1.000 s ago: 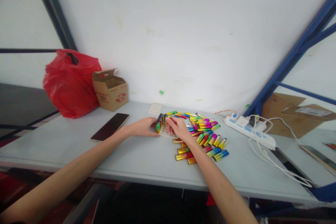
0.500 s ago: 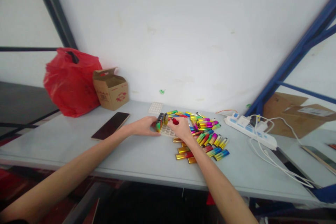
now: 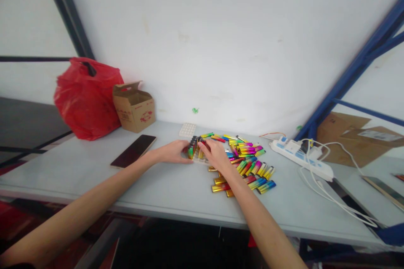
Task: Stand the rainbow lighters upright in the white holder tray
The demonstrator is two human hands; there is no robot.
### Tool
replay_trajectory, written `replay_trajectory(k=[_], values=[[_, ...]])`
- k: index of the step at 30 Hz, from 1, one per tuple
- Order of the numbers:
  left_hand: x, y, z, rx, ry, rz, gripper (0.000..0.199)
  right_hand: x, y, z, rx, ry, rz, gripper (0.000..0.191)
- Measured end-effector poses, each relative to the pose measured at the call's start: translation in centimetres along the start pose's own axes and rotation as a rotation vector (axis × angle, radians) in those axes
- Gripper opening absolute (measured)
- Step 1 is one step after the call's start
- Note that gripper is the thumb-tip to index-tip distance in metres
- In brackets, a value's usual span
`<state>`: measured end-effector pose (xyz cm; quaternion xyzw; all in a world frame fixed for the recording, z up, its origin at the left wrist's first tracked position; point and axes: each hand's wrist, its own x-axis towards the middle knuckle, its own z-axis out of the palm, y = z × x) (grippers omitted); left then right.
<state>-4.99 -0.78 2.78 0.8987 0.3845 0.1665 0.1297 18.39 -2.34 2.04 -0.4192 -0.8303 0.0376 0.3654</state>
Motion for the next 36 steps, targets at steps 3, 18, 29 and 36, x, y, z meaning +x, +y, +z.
replay_trajectory(k=[3,18,29,36], values=[[0.0,0.0,0.0,0.006,-0.013,-0.007,0.051,0.0,0.3,-0.1,-0.029,-0.027,0.083,0.048],[-0.1,0.1,-0.1,0.015,-0.012,-0.020,0.052,0.4,0.7,1.0,-0.227,-0.176,-0.020,0.028],[-0.1,0.6,-0.5,0.021,-0.033,-0.001,0.049,0.7,-0.1,0.9,-0.433,-0.213,-0.055,0.034],[-0.1,0.4,-0.2,0.008,-0.033,-0.023,0.051,0.4,2.9,-1.3,-0.265,-0.068,0.028,0.043]])
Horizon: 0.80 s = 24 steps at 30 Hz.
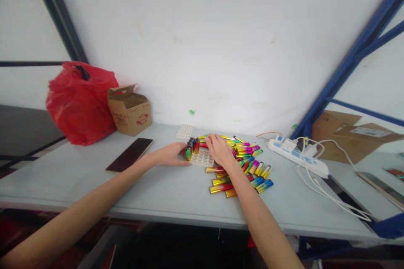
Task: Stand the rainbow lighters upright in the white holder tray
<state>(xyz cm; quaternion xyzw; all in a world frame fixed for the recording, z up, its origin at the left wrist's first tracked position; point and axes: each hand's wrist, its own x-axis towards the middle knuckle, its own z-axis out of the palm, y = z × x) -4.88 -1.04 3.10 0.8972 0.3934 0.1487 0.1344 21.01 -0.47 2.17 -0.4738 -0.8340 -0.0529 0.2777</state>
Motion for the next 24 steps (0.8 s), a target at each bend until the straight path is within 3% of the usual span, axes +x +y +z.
replay_trajectory(k=[2,5,8,16,24], values=[[0.0,-0.1,0.0,0.011,0.001,0.007,0.051,-0.2,2.2,0.3,-0.028,-0.014,0.045,0.044],[-0.1,-0.1,0.0,0.028,0.005,0.005,0.052,-0.5,4.9,1.2,-0.092,-0.160,0.125,0.045],[-0.1,-0.1,0.0,0.029,0.005,0.002,0.052,-0.2,6.2,1.5,-0.102,-0.237,0.156,0.040],[0.0,-0.1,0.0,0.015,-0.008,-0.013,0.052,0.7,5.5,0.1,-0.029,-0.171,0.101,0.016],[-0.1,0.1,-0.2,0.007,-0.015,-0.035,0.052,0.4,5.2,0.1,-0.056,-0.210,0.172,0.017]])
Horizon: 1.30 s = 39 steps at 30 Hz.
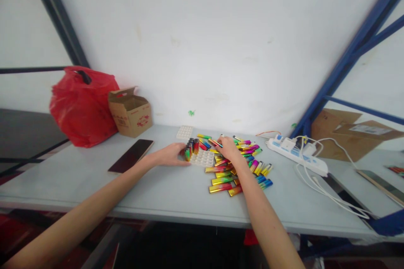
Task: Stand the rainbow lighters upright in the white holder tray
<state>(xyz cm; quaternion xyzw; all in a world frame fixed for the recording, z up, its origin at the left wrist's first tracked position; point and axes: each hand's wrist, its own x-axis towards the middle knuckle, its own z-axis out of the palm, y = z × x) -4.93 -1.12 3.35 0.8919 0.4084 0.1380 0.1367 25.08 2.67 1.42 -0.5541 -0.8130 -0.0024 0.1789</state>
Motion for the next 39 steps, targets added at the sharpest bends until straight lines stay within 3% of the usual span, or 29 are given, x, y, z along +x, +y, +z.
replay_trajectory(k=[5,9,15,18,21,24,30,39], values=[[-0.1,-0.2,0.1,0.010,0.007,-0.007,0.051,-0.4,-0.2,0.0,-0.006,0.062,-0.017,0.024],[0.0,-0.2,0.2,0.017,0.016,-0.007,0.051,-0.6,-0.2,-0.9,0.163,0.207,0.004,0.031],[0.0,0.4,-0.3,0.036,-0.024,-0.023,0.052,0.1,-0.8,-1.3,0.871,0.403,0.186,0.048],[-0.1,0.5,-0.4,0.054,-0.031,-0.026,0.052,0.1,-2.1,-1.4,1.260,0.359,0.237,0.049],[-0.1,0.3,-0.3,0.048,-0.016,-0.013,0.051,-0.3,-3.4,-1.7,1.421,0.238,0.218,0.049],[-0.1,-0.1,0.0,0.017,-0.005,-0.007,0.052,-0.7,-4.3,-1.9,1.273,0.208,0.226,0.045],[-0.1,-0.1,0.1,-0.021,-0.006,0.003,0.050,-1.5,-5.5,-1.4,0.582,0.415,0.081,0.055],[0.1,-0.5,0.3,-0.019,0.000,0.033,0.052,-1.7,-6.5,-1.2,0.533,0.429,0.132,0.043]])
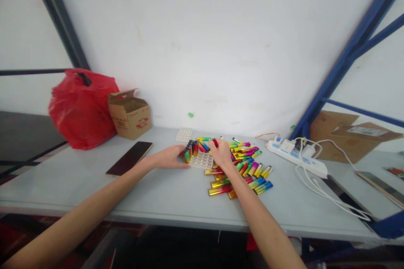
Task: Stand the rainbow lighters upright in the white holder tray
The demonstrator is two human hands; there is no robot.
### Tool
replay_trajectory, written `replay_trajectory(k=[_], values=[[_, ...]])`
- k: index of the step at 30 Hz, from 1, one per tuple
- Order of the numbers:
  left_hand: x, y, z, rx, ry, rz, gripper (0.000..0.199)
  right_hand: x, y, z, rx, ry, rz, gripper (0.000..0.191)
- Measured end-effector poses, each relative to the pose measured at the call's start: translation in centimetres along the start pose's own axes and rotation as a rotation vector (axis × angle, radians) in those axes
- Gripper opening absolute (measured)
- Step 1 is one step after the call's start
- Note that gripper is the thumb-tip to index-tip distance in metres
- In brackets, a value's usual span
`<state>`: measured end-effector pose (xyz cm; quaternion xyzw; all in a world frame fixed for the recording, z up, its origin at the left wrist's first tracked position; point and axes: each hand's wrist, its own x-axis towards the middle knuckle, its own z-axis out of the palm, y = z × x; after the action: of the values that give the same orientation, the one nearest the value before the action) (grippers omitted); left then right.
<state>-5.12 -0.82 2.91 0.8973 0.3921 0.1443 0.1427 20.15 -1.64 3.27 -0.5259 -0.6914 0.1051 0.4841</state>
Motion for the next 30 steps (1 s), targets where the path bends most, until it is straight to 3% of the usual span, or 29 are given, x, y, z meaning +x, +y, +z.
replay_trajectory(k=[5,9,15,18,22,30], values=[[-0.1,0.4,-0.2,0.004,-0.003,0.000,0.053,-0.6,-1.0,-0.4,0.017,-0.058,-0.048,0.045],[-0.1,0.6,-0.3,-0.016,0.000,0.002,0.050,-1.0,-1.7,-0.5,0.069,-0.282,-0.066,0.037],[0.0,0.2,-0.1,-0.005,0.013,0.024,0.052,-1.2,-2.1,-0.1,-0.054,-0.367,-0.327,0.041],[0.0,0.0,0.0,0.000,0.015,0.033,0.052,-1.2,-2.3,-0.3,-0.022,-0.452,-0.254,0.041],[0.0,-0.1,0.1,-0.005,0.010,0.023,0.052,-1.1,-2.2,-0.6,-0.021,-0.427,-0.189,0.034],[-0.1,0.3,-0.1,0.023,0.004,0.000,0.052,-1.1,-1.4,1.0,-0.285,-0.474,-0.343,0.024]])
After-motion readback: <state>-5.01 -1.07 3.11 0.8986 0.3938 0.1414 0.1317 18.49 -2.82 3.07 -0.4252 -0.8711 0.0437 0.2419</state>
